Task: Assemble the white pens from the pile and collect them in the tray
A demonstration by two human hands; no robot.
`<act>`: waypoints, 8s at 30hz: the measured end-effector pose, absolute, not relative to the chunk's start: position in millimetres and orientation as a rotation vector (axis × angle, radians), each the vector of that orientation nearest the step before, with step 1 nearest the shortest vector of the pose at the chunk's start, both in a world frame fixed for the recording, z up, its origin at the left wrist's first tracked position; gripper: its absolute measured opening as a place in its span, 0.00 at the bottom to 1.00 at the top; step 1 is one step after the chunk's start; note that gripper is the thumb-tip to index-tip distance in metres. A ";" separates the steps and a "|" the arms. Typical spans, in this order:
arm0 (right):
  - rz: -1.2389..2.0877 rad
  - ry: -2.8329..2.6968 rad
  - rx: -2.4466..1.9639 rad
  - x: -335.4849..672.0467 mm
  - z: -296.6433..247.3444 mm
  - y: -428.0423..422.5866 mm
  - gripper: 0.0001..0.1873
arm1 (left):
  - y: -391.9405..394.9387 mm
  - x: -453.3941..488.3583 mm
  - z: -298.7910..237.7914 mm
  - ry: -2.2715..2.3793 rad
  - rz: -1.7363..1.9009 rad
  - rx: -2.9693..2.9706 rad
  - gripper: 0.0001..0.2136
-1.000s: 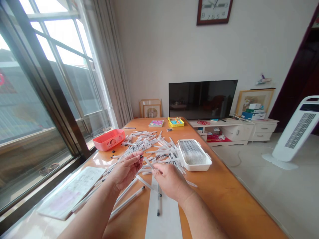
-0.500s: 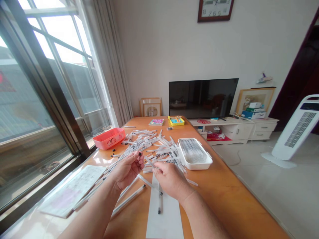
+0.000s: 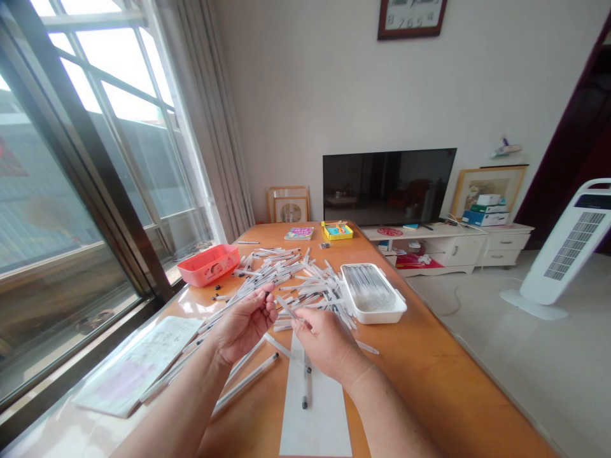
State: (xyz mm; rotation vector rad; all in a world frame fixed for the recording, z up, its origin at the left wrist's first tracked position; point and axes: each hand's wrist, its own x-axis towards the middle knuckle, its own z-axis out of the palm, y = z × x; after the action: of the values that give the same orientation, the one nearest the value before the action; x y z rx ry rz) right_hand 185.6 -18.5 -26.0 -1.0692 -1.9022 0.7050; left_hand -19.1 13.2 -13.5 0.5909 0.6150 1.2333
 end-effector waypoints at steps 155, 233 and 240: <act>0.967 -1.946 -1.070 177.1 -25.7 -25.2 0.20 | 4.8 -9.6 -16.3 0.893 1.265 0.942 0.11; 0.630 -1.506 -1.593 233.5 -62.4 25.7 0.13 | 17.3 -20.1 -22.1 1.019 1.434 0.739 0.11; 0.387 -1.771 -1.761 221.5 -66.9 26.4 0.11 | 20.1 -22.1 -24.6 1.040 1.474 0.714 0.12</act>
State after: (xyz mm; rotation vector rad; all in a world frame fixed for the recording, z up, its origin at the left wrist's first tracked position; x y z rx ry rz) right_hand 221.5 26.4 -66.9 -1.7614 -1.7711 0.3873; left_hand -22.1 20.1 -24.6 0.7137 1.0398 1.4740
